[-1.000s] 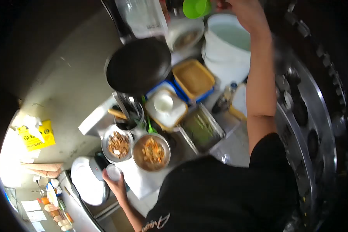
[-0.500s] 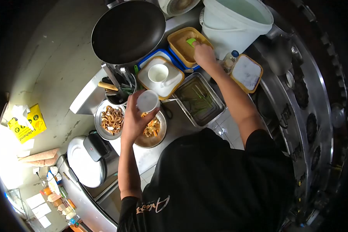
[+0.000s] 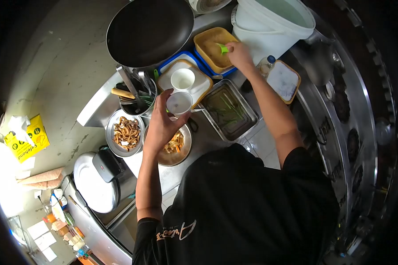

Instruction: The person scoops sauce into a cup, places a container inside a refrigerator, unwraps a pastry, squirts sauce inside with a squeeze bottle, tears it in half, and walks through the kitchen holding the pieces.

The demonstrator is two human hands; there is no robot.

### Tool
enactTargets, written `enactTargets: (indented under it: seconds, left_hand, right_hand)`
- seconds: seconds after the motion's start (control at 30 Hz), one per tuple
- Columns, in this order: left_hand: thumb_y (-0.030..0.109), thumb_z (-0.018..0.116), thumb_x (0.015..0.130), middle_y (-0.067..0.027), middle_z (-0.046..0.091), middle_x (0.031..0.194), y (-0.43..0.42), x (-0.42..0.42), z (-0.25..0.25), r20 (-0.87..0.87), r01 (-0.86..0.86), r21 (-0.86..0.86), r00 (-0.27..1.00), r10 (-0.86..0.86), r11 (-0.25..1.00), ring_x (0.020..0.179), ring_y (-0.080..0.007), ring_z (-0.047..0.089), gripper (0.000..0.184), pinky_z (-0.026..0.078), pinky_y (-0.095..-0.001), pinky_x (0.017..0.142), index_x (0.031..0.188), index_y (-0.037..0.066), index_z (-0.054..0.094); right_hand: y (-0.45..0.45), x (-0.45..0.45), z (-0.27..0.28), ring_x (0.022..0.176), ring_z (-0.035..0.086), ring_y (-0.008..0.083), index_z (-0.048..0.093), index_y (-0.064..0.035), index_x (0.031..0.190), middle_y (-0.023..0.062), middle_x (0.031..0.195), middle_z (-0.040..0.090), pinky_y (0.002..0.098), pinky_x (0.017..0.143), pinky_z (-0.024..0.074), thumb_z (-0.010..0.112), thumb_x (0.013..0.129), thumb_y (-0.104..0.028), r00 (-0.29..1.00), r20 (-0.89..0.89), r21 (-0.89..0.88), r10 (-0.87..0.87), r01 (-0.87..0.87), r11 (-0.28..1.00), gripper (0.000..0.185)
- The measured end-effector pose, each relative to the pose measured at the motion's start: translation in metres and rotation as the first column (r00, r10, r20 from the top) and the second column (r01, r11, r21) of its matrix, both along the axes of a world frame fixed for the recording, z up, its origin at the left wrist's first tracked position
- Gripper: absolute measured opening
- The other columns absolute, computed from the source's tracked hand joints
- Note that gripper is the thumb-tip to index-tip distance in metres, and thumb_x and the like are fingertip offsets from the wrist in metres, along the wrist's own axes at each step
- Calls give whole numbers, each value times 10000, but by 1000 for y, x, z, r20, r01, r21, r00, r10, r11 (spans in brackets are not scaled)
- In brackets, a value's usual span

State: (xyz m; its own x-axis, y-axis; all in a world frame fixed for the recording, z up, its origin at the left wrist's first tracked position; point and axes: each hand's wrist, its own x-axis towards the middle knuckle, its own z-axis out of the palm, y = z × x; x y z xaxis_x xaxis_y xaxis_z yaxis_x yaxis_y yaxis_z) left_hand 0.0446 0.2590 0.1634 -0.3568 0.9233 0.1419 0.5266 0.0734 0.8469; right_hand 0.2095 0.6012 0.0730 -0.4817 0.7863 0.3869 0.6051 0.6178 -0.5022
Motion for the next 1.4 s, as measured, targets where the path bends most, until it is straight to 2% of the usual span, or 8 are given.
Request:
enactTargets:
  seconds: [0.2,0.37,0.5,0.6,0.7,0.93,1.13,1.4]
  left_hand:
    - [155,857,783,-195,569,1259,4,-13,-8,-102,24,12,995,-23,1000,1134,-364,618,696,531,-431,940,1375,39,511]
    - [147,859,778,-194,543,1260,20,-13,1,-124,51,11,991,-49,999,1130,-369,612,692,535,-440,936,1369,45,514]
    - [168,854,783,-211,554,1263,51,-14,-12,-65,117,75,992,-112,990,1150,-371,605,718,534,-437,944,1386,24,493]
    - [196,856,784,-233,566,1284,82,-10,-19,-160,123,96,981,-107,988,1173,-381,597,754,528,-437,960,1396,-9,466]
    - [239,869,773,-258,569,1304,115,-11,-42,-153,76,118,987,-57,990,1207,-412,580,806,498,-459,1004,1402,-28,443]
    - [221,881,740,-271,560,1338,171,-3,-61,-160,38,220,987,-2,975,1210,-438,568,852,477,-482,1027,1409,-28,415]
    - [180,881,760,-252,628,1238,209,10,-64,-306,-2,306,947,101,952,1115,-411,642,839,511,-444,981,1398,-37,383]
    - [116,877,726,-299,582,1285,252,23,-59,-76,-19,345,996,48,938,1195,-463,571,953,460,-492,1035,1457,-63,294]
  right_hand:
    - [-38,11,85,824,721,370,723,-61,1178,196,902,743,467,778,564,589,951,-73,999,-11,33,37,-36,999,264]
    - [-23,19,55,866,702,421,688,-71,1244,214,929,734,507,807,552,548,899,10,981,193,312,25,-85,946,381]
    - [-29,13,29,795,692,464,700,-52,1206,311,854,687,514,760,567,558,871,-23,953,303,82,-25,1,997,365]
    - [-13,7,-17,725,720,376,696,-3,1140,255,836,719,439,657,576,602,916,-29,995,-93,51,-26,31,998,245]
    - [-11,0,-17,743,710,250,670,41,1196,187,895,729,346,618,542,561,1021,-75,718,-508,-746,-475,-91,660,236]
    - [-49,11,6,643,639,161,652,45,1135,137,844,713,290,536,475,560,1040,-54,323,-759,-651,-565,-392,650,165]
    - [-58,19,33,680,636,139,655,37,1203,127,893,728,274,590,504,576,1046,-86,336,-797,-601,-503,-350,719,215]
    - [-69,30,63,669,603,89,665,-3,1250,86,884,726,251,574,497,544,1066,-88,474,-829,-456,-295,-269,848,237]
